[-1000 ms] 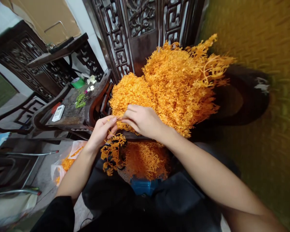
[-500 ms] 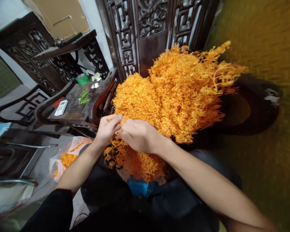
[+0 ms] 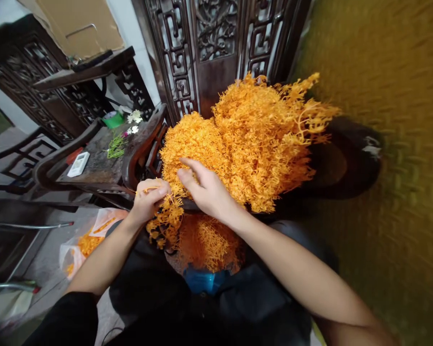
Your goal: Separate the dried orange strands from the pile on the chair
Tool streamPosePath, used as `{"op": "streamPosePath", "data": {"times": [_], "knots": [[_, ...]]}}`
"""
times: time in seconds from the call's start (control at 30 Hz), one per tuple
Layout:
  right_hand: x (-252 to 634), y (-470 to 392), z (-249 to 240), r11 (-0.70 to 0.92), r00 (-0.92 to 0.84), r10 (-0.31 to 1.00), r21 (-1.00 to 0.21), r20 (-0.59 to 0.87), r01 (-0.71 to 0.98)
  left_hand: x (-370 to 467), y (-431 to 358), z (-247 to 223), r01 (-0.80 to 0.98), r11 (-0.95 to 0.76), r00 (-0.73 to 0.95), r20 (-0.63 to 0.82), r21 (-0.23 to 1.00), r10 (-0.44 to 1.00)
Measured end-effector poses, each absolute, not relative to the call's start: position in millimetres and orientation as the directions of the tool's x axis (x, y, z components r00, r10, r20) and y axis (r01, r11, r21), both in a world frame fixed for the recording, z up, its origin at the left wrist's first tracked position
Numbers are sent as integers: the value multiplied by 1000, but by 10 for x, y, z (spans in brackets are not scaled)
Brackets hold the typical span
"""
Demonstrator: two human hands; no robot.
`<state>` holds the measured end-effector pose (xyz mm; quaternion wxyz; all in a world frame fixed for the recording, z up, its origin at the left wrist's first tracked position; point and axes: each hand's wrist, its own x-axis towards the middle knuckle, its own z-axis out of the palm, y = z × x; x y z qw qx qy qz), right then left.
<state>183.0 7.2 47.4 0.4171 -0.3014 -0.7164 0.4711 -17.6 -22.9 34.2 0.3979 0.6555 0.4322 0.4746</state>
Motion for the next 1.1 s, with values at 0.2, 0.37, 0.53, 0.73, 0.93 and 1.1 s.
{"op": "streamPosePath", "data": {"times": [0.2, 0.37, 0.53, 0.73, 0.93, 1.1], "knots": [[1889, 446, 382, 127, -230, 960, -979, 162, -160, -176, -262, 347, 289, -346, 121, 324, 893, 938], [1934, 458, 423, 15, -361, 925, -961, 117, -274, -191, -203, 309, 204, -235, -61, 252, 950, 966], [1785, 218, 450, 57, -595, 796, -993, 107, -103, -210, -151, 272, 214, -235, -178, 274, 948, 945], [1861, 128, 519, 218, -732, 674, -973, 96, 73, -367, -16, 467, 84, -400, -486, 388, 913, 783], [1842, 69, 519, 170, -732, 676, -984, 79, 51, -241, -81, 404, 331, -376, -355, 483, 866, 800], [1729, 105, 505, 241, -551, 806, -970, 215, -26, -42, -253, 375, 536, -440, -186, 609, 721, 771]]}}
